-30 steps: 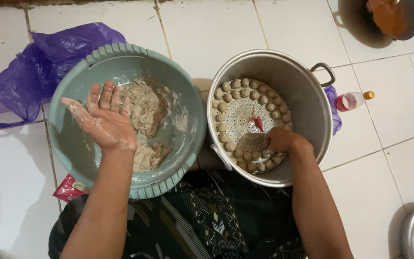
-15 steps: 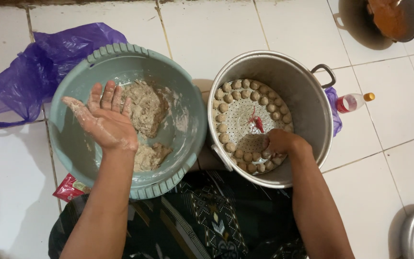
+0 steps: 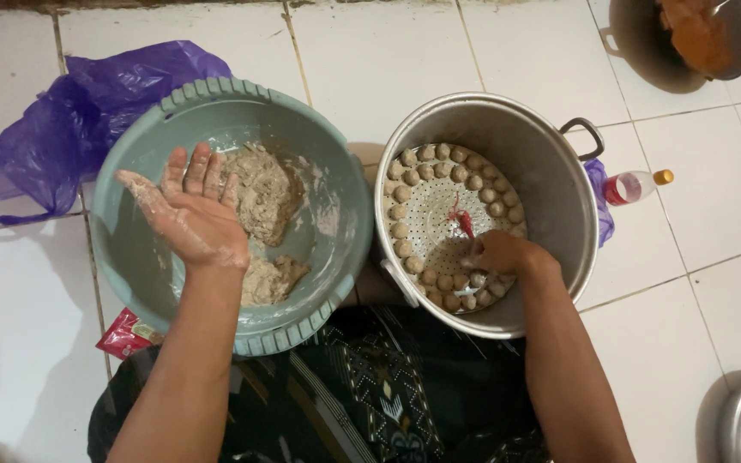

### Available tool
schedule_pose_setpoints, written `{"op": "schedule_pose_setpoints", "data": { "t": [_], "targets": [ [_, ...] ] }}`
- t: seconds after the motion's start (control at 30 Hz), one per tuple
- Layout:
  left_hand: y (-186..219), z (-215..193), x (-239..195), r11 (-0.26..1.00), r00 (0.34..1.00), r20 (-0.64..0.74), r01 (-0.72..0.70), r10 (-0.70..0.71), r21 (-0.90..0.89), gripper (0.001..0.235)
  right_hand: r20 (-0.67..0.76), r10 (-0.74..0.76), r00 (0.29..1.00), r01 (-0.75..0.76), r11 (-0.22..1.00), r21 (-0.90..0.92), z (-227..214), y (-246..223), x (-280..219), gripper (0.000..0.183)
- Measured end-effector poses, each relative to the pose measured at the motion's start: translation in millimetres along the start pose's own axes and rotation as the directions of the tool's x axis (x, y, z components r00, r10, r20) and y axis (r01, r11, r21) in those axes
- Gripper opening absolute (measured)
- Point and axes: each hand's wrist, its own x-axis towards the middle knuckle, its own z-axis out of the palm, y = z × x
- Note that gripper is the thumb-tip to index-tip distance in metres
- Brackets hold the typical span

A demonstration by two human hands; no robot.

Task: Shaping dough into small round balls and arranging them in a steamer pot.

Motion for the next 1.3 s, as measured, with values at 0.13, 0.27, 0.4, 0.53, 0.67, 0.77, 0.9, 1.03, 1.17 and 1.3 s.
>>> {"op": "schedule_pose_setpoints", "data": {
  "t": [0.13,0.27,0.4,0.53,0.67,0.77,0.9,1.03,1.17,1.3],
  "targets": [
    [1,0,1,1.000,1.000,-0.013,0.012,-0.012,-0.019,0.105,-0.137,0.001,0.991,-0.013,0.996,-0.085,-6,-10,-7,0.050],
    [-5,-1,5,0.999,1.000,-0.011,0.007,-0.007,-0.035,0.107,-0.324,-0.022,0.946,0.002,0.998,-0.064,-10,-10,-16,0.050],
    [1,1,7,0.997,1.000,-0.013,-0.016,0.015,-0.076,0.108,-0.471,-0.095,0.877,0.106,0.994,-0.004,-14,-15,-21,0.047],
    [5,2,8,0.991,0.999,-0.026,-0.024,0.021,-0.134,0.105,-0.635,-0.168,0.754,0.197,0.980,-0.024,-16,-24,-42,0.038],
    [8,3,14,0.975,0.998,-0.057,-0.038,0.026,-0.220,0.099,-0.905,-0.171,0.390,0.313,0.949,-0.045,-23,-62,-93,0.023],
    [3,5,18,0.961,0.996,-0.088,-0.052,0.029,-0.273,0.096,-0.971,-0.241,0.002,0.406,0.887,-0.219,-2,-81,-123,0.016],
    [13,7,15,0.962,0.994,-0.109,-0.035,0.006,-0.269,0.094,-0.894,-0.336,-0.297,0.653,0.611,-0.447,56,-130,-119,0.022],
    [12,14,13,0.970,0.996,-0.086,-0.035,0.014,-0.242,0.095,-0.854,-0.519,0.029,0.741,0.585,-0.330,83,-244,-142,0.025],
    [18,13,11,0.968,0.995,-0.101,-0.045,0.021,-0.246,0.096,-0.544,-0.696,0.468,0.672,0.680,-0.292,72,-290,-119,0.037],
    [17,17,10,0.966,0.995,-0.100,-0.025,-0.001,-0.258,0.095,-0.337,-0.539,0.772,0.425,0.832,-0.357,88,-290,-37,0.060]
  ]
}}
